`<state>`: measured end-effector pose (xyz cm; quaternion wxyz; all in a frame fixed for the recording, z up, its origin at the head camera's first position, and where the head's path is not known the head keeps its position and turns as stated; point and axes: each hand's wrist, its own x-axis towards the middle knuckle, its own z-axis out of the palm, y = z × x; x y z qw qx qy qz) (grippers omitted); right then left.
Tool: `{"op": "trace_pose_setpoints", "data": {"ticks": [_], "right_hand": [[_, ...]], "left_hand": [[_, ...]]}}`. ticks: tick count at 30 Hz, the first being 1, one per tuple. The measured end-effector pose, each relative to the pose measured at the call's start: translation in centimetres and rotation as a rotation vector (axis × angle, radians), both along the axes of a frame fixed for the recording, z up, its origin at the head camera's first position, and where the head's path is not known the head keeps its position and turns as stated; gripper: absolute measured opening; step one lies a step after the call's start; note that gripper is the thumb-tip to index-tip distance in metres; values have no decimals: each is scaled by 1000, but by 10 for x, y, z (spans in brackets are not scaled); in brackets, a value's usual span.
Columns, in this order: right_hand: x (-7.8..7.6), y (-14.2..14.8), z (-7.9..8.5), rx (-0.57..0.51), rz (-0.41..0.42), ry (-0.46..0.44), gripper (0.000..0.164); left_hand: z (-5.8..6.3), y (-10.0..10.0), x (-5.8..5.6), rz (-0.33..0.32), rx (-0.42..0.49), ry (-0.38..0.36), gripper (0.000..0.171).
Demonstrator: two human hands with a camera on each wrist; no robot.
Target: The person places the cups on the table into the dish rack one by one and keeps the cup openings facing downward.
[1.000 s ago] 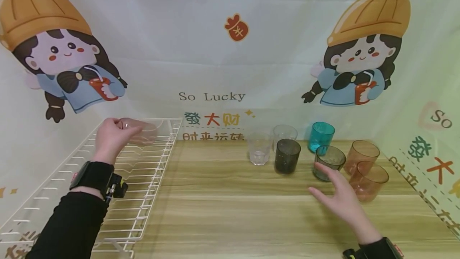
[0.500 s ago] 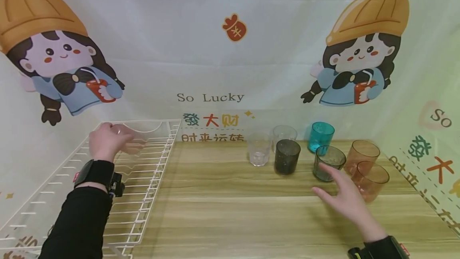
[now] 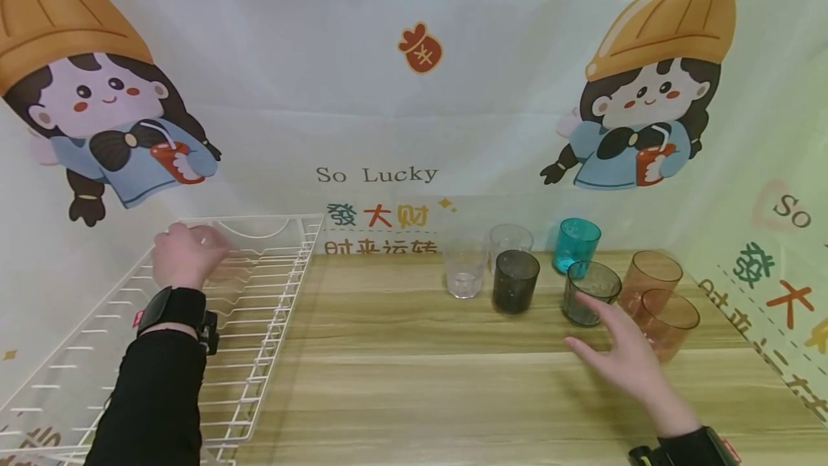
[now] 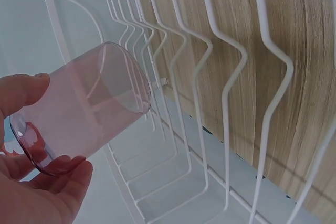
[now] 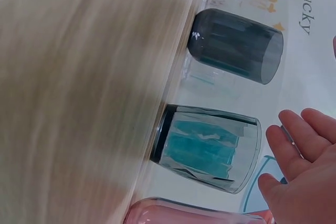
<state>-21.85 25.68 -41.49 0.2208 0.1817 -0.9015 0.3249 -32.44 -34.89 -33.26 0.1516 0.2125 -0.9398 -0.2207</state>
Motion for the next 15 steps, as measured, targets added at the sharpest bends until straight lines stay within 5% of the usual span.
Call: {"op": "trace_pose_setpoints", "data": {"ticks": [4, 10, 15], "right_hand": [[0, 0, 0, -3, -4, 8, 63], [2, 1, 1, -3, -7, 0, 64], [3, 0, 1, 13, -11, 11, 65]], "left_hand": [[-3, -6, -3, 2, -16, -14, 71], [-3, -8, -9, -81, -112, -44, 46], [-7, -12, -13, -22, -27, -75, 54]]}}
